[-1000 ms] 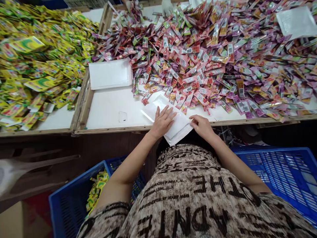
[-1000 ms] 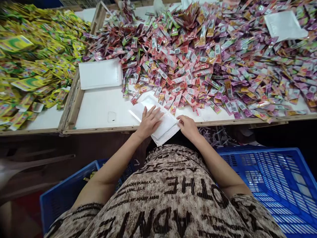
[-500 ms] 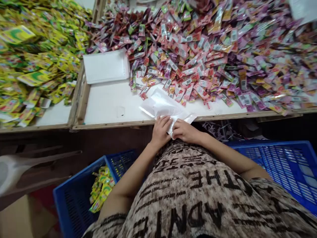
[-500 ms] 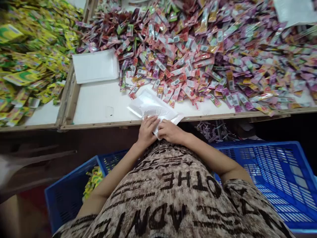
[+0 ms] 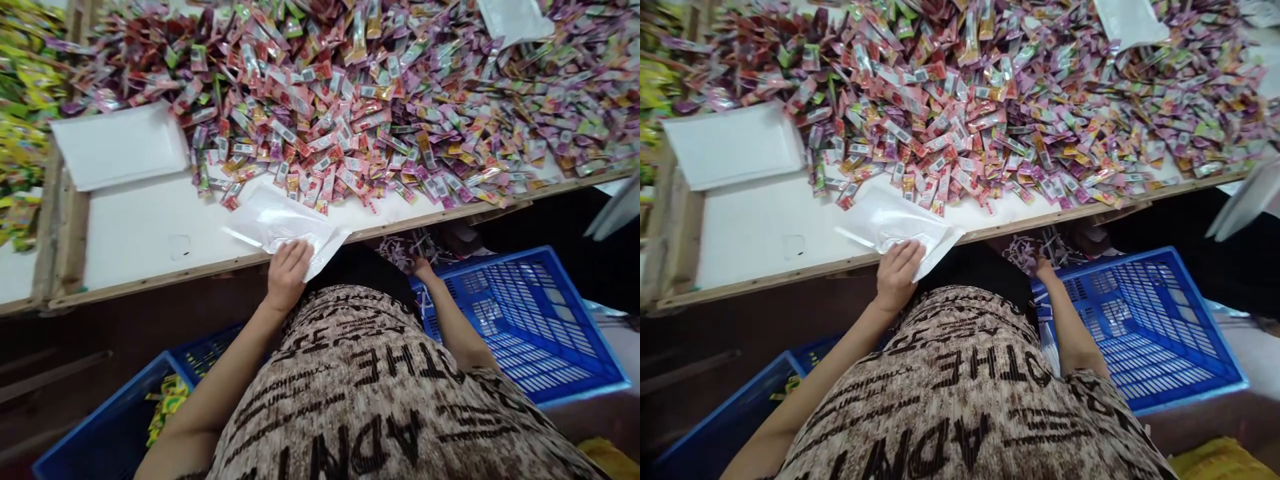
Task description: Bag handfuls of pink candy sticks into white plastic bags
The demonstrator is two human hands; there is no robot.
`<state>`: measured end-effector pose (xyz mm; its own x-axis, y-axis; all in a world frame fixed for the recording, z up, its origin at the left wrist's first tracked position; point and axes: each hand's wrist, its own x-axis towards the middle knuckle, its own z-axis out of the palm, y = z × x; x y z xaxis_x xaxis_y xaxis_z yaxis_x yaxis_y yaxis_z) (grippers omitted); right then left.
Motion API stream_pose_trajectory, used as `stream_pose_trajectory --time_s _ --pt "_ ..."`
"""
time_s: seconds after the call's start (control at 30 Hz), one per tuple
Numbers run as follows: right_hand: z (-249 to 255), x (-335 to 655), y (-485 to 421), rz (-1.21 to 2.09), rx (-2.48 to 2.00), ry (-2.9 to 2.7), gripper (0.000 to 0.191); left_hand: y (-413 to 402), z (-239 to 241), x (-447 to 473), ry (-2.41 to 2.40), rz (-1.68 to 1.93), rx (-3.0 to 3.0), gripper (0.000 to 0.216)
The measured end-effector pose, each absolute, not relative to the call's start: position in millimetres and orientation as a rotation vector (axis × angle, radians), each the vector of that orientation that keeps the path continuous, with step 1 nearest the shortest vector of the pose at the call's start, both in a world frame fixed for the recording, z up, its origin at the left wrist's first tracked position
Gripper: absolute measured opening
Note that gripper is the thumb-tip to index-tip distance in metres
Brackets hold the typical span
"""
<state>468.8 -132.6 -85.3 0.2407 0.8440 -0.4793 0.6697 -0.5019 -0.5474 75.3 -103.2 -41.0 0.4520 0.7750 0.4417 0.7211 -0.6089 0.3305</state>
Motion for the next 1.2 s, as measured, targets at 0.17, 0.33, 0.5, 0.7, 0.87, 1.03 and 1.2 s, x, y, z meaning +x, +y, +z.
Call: stream_pose_trajectory --time_s 0.17,0.33,0.5,0.7,0.87,1.03,1.2 --pt "-30 418 -100 1.244 -1.835 -1.63 0.016 -112 -33 71 1.156 0.96 2.632 0.046" --pt "24 317 -23 1.678 -0.84 -1.757 0.055 -119 -32 59 1.186 1.059 2.467 0.035" --pt "14 288 27 2.172 -0.665 -1.917 0.066 -129 -32 41 1.477 1.213 2.157 0.019" --pt "-1 291 13 1.782 -1.032 -1.88 0.039 -130 -28 47 1.862 1.357 1.469 0.027" --pt "-32 251 10 1.538 -1.389 -1.538 0.039 -121 -25 63 1.939 1.452 0.912 0.033" --pt "-34 235 12 1.239 -1.675 -1.48 0.033 -111 -24 60 2.162 1.36 0.734 0.038" --pt "-6 220 21 1.645 -1.576 -1.798 0.03 -113 -19 34 2.281 0.86 0.779 0.046"
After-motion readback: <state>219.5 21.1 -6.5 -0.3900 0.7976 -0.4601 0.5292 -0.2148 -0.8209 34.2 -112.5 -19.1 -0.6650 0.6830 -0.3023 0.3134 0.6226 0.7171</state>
